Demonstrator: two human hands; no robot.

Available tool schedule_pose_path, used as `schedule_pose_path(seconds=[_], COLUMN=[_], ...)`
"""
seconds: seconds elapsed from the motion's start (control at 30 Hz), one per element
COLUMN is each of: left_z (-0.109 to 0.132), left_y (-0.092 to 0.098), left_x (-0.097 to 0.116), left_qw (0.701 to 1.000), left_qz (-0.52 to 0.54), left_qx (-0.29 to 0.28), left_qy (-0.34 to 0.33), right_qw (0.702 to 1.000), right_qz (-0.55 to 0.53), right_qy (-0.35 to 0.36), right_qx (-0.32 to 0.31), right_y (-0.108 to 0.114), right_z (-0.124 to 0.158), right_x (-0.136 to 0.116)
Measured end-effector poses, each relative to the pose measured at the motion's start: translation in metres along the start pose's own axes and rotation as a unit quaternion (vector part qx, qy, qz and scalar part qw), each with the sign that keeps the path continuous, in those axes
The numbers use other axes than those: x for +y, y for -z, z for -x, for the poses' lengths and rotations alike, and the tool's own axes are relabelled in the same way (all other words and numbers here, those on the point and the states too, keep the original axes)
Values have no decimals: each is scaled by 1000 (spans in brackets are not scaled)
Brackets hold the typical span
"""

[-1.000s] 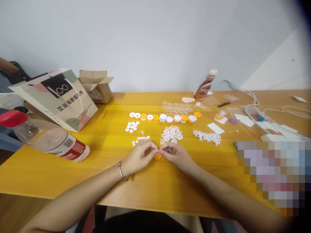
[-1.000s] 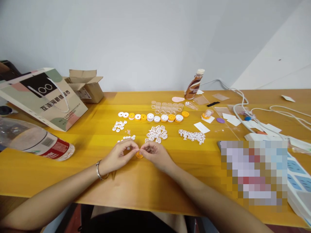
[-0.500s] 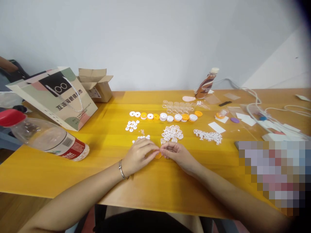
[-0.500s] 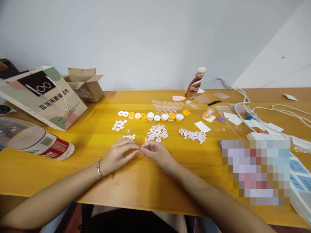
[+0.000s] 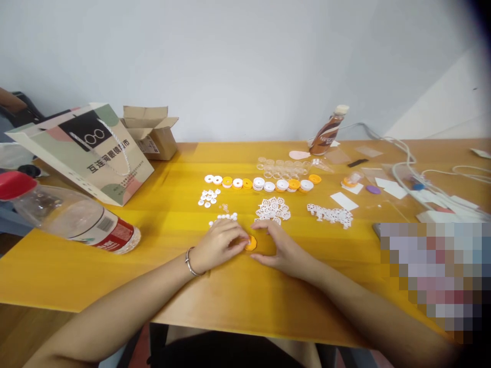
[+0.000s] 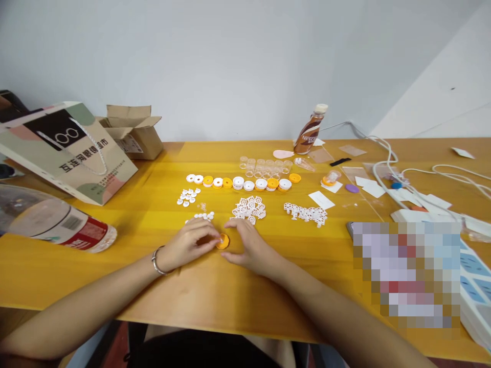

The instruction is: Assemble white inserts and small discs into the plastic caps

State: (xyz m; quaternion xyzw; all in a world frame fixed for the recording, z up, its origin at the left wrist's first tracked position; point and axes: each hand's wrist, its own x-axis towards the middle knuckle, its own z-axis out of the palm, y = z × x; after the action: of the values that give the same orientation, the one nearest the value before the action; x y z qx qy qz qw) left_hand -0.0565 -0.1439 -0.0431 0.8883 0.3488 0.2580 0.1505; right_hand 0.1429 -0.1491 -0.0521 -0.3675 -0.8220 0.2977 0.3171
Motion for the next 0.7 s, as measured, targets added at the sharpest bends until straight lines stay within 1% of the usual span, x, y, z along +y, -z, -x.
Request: schedule_pose_path(seconds=[0.13, 0.4, 0.7], left_z=[0, -1, -1], left_y=[-1, -3, -6], left_x=[0, 1, -1], left_qw=[1000, 1000, 999], left_qz=[-8, -18, -33], left_qx=[-13, -15, -10], left_qy=[3, -1, -1], right_qw=[1000, 1000, 1000], right_qz=[3, -5, 2], right_qy=[-1, -4, 9], right_qx=[-13, -26, -7], right_y=[-2, -4, -4], right_z=[0, -1, -2], right_x=[0, 2, 1])
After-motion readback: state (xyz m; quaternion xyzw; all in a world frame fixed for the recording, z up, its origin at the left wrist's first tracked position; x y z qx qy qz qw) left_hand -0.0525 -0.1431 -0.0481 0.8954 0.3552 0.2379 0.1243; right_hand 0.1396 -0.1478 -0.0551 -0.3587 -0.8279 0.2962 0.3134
